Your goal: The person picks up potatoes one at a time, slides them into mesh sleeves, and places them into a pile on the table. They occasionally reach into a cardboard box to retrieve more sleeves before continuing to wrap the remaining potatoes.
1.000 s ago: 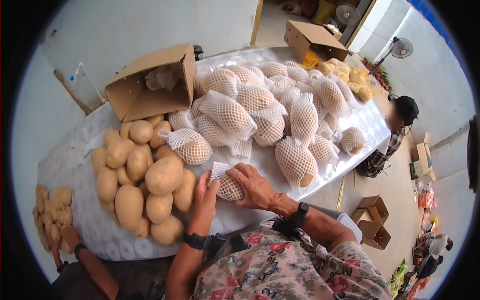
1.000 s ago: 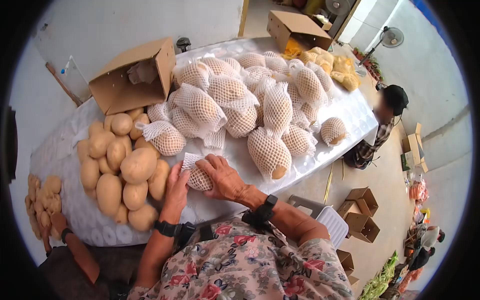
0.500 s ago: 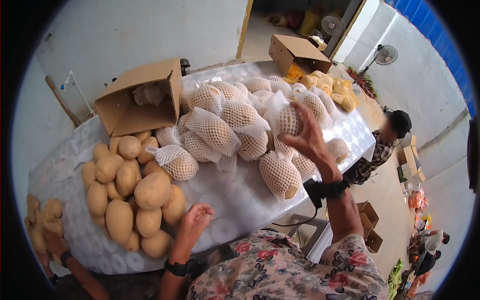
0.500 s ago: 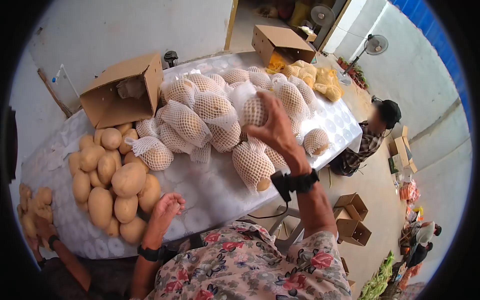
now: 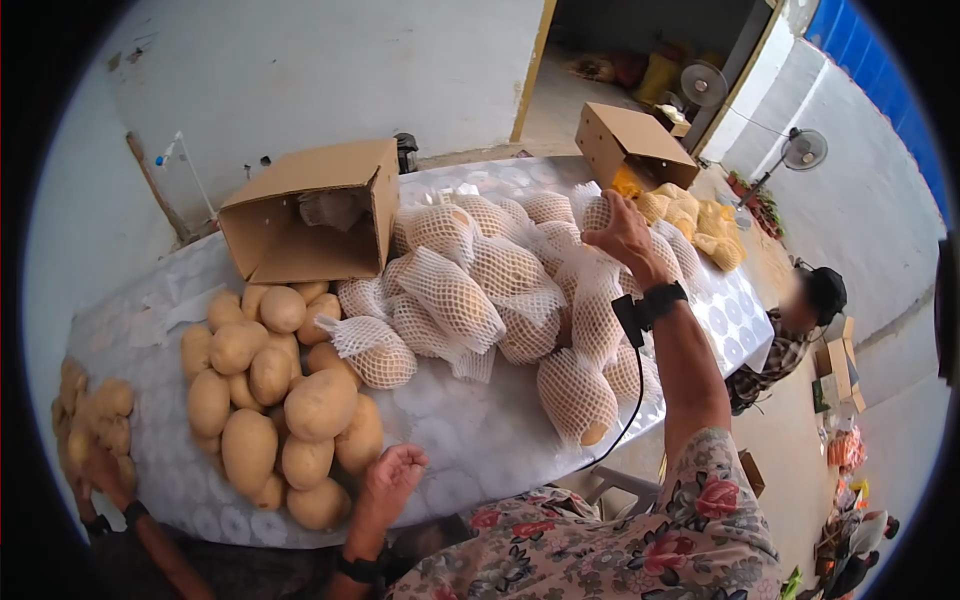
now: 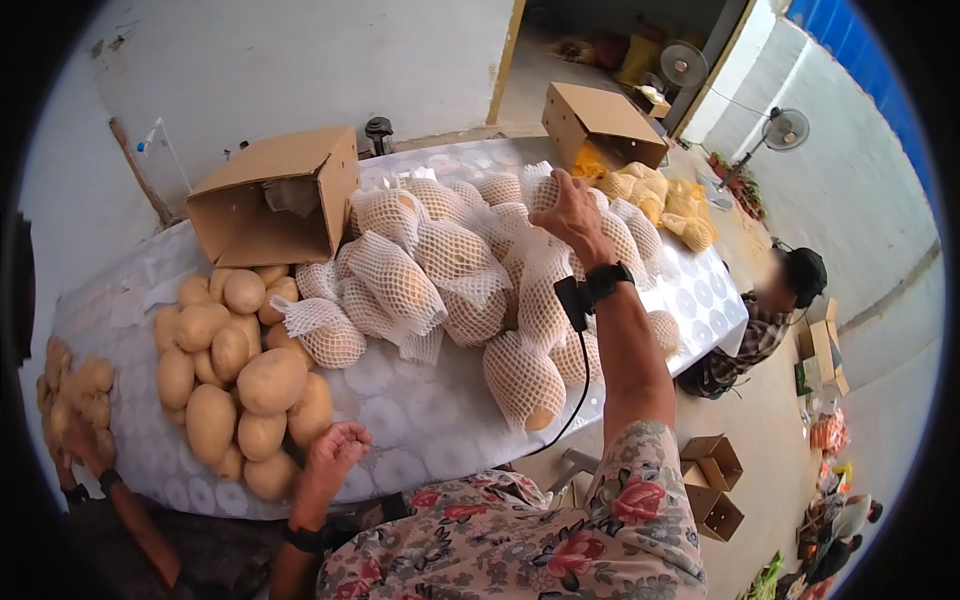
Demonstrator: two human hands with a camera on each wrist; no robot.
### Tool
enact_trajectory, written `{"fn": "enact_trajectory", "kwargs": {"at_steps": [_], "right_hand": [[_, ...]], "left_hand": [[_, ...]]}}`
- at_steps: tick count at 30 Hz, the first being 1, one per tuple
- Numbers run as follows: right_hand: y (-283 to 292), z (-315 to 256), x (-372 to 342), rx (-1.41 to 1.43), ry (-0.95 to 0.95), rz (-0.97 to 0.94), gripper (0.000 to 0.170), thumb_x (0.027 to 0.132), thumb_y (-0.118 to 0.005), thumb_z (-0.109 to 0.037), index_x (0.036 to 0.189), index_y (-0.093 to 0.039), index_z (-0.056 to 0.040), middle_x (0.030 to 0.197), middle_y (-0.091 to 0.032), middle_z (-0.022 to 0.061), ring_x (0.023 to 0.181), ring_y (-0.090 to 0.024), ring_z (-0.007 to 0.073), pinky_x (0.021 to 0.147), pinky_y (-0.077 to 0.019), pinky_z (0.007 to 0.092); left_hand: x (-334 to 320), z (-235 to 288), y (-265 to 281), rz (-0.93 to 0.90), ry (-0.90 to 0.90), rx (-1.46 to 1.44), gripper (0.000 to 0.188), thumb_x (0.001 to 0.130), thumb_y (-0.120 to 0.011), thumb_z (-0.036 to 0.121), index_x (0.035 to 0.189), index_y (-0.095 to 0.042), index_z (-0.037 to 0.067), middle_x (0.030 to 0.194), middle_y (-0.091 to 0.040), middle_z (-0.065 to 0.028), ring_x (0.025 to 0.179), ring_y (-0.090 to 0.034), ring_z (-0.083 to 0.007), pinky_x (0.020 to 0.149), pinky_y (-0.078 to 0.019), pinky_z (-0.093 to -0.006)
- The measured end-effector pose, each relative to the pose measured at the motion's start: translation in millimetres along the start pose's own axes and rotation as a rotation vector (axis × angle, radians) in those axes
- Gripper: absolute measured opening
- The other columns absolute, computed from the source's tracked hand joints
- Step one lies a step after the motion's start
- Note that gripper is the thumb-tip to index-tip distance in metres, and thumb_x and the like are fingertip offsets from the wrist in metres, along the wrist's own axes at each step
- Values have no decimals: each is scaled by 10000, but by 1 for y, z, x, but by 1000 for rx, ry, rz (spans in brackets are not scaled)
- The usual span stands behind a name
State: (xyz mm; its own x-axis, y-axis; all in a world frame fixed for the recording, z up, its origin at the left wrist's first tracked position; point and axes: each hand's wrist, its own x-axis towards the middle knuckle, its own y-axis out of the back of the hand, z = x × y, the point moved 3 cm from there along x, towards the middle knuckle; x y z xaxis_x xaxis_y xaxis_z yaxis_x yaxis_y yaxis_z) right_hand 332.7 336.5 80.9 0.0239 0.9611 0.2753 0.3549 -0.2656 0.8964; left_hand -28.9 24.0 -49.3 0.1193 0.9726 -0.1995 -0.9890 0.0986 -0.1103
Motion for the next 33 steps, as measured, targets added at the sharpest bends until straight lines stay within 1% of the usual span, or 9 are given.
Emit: {"fn": "enact_trajectory", "kwargs": {"at_steps": [4,7,10,17,22,23,25,29,33], "right_hand": [[-44,22,11,-176,-13,-218,888,591,-777,-371,1340,-392,-87,1266,-463,227,1167,-432,453,984,-383,457],[-48,27,18,-137,-56,-222,897,598,-771,-386,1341,-395,-53,1295,-448,228,1224,-413,377,1030,-337,434],[-50,39,25,-90,7,-253,884,623,-772,-392,1339,-391,-40,1309,-445,217,1233,-406,368,1037,-327,434],[-27,12,13,-28,232,3,508,764,-683,-283,1170,-558,-5,1179,-561,228,1150,-498,353,988,-382,414],[1,-88,-39,400,244,-105,351,812,-658,-144,1118,-585,11,1025,-649,147,978,-615,231,860,-473,311],[-9,-95,-43,643,314,-169,311,834,-646,-94,1121,-584,10,1024,-644,99,950,-603,162,823,-481,269],[-18,-131,-58,858,320,-333,316,845,-644,-94,1134,-572,14,1040,-635,95,953,-595,159,821,-482,269],[-22,-206,-81,763,358,-608,386,856,-643,-177,1180,-543,6,1113,-605,139,1024,-578,210,867,-482,316],[-61,-256,-71,605,477,-695,406,858,-630,-225,1189,-549,-5,1143,-590,168,1050,-573,245,870,-488,350]], "left_hand": [[1,-3,0,16,10,28,209,882,-549,42,1087,-531,3,964,-599,-33,866,-548,-75,786,-452,-222],[0,-2,-4,34,12,62,208,880,-542,49,1082,-534,1,964,-601,-38,855,-555,-80,772,-456,-226],[3,3,-2,19,-12,154,212,883,-528,60,1085,-532,-7,970,-605,-51,854,-570,-96,756,-469,-239],[5,18,1,11,-84,180,218,866,-578,61,1072,-539,2,927,-616,-47,845,-566,-84,756,-469,-232],[4,13,6,-67,-71,146,247,879,-567,83,1108,-528,-1,963,-604,-47,866,-563,-89,780,-474,-236],[3,15,7,-97,-66,163,262,884,-558,80,1129,-521,-7,987,-600,-52,887,-563,-92,800,-475,-238],[0,16,10,-93,-81,162,265,884,-563,87,1129,-522,-4,982,-597,-52,879,-557,-90,782,-481,-242],[-8,13,17,-130,-66,260,285,883,-577,139,1128,-523,5,964,-612,-66,873,-574,-120,780,-486,-266],[-15,-14,21,-269,-35,393,350,875,-588,199,1167,-516,20,1021,-631,-104,924,-606,-195,829,-481,-313]]}}
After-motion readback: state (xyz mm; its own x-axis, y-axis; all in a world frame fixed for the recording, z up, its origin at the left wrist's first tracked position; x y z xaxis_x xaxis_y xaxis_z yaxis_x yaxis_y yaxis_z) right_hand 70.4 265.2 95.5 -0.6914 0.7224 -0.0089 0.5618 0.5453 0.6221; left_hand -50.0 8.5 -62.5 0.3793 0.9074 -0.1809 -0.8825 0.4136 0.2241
